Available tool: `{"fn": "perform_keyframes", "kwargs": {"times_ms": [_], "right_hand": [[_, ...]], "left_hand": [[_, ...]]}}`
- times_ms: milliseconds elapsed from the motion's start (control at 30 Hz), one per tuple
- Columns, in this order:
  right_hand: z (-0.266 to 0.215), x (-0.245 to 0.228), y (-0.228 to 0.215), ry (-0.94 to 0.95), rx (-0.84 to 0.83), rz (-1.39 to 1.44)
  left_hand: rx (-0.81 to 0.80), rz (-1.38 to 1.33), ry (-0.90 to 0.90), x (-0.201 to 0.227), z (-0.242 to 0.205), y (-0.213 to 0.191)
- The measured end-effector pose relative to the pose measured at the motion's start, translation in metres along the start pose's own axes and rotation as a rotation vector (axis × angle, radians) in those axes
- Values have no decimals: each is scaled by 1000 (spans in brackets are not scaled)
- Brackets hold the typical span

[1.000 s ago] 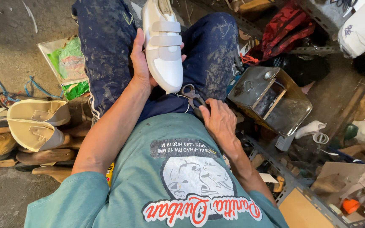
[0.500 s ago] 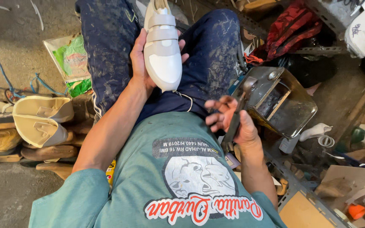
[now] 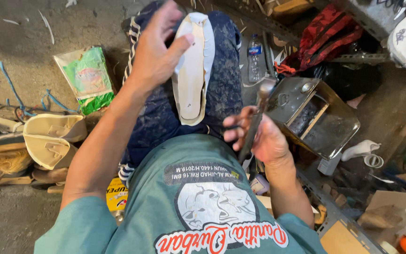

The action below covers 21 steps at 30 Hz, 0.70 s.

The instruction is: The person holds a white shoe on their lap and uses a hammer to tap a metal tool against the shoe's sole and heel area. They repeatedly reposition the shoe and the tool while striking it to work on the sole.

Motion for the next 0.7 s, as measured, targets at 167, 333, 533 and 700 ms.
{"fn": "perform_keyframes", "kwargs": {"times_ms": [167, 333, 533, 700], "right_hand": [[19, 25, 13, 48, 456, -641], [30, 7, 41, 14, 357, -1408], [74, -21, 110, -123, -133, -1581], [101, -42, 135, -61, -367, -1627]], "left_hand": [[-39, -101, 136, 16, -3, 18], [163, -249, 399, 81, -56, -22], [95, -181, 420, 77, -52, -42], [86, -173, 374, 82, -48, -49]]}}
Point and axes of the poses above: each hand's wrist, its own z-axis towards the middle knuckle, its own y-axis out of the palm, x = y × z, the point moved 3 cm from there along z, towards the middle knuckle, and after that the axes turned 9 degrees about z, right-handed, at the moved point
